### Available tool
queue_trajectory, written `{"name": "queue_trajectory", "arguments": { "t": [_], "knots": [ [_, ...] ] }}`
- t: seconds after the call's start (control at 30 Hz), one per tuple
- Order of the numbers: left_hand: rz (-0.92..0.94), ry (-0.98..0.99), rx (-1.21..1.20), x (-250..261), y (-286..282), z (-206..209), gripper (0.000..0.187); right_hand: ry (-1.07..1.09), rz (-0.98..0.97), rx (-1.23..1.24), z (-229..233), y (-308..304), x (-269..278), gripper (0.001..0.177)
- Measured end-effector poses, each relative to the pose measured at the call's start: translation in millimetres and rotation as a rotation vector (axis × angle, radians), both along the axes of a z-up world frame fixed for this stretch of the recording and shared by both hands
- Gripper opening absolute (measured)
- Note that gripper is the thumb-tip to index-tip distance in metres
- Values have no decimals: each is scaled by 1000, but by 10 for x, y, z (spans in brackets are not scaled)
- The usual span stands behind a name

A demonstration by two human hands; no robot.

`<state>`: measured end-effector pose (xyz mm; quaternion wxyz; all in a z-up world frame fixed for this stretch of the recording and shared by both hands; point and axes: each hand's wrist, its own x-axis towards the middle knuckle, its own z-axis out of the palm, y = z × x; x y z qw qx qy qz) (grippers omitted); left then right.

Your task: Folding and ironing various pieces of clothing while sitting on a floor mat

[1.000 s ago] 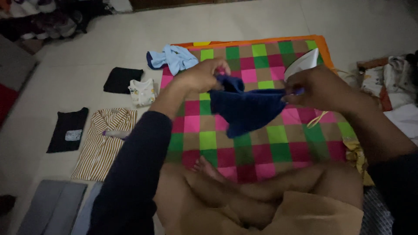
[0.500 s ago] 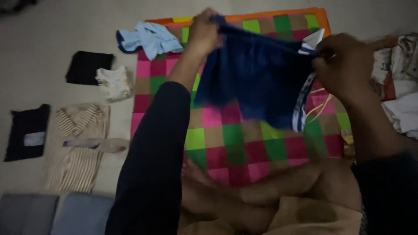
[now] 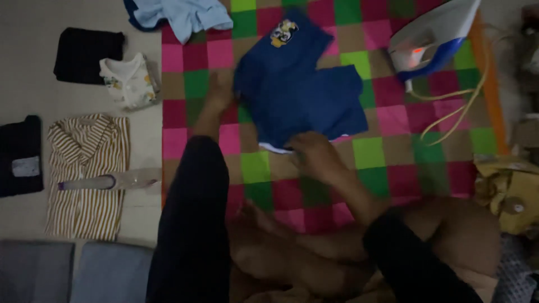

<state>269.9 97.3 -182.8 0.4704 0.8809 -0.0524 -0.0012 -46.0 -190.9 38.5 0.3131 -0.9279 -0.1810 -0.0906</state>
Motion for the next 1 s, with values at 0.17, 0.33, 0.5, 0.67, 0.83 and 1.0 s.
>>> {"name": "queue_trajectory", "arguments": {
  "t": [0.17, 0.33, 0.5, 0.67, 0.83, 1.0],
  "knots": [
    [22, 435, 81, -1096, 236, 139, 28, 101, -277, 74, -915, -804, -348, 26],
    [-152, 306, -62, -1890, -262, 634, 21, 101, -718, 225, -1456, -1664, -742, 25],
    [-69, 408, -109, -2362, -659, 1485, 24, 260, -762, -17, -934, -1378, -331, 29],
    [-75, 117, 132, -2310, -449, 758, 29, 294, -720, 515, -995, -1502, -279, 29],
    [51, 274, -263, -2145, -353, 1274, 16, 418, -657, 1075, -880, -1929, -271, 19],
    [106, 440, -423, -2237, -461, 1962, 16, 499, -506, 1488, -547, -1988, -241, 11]
  ]
}}
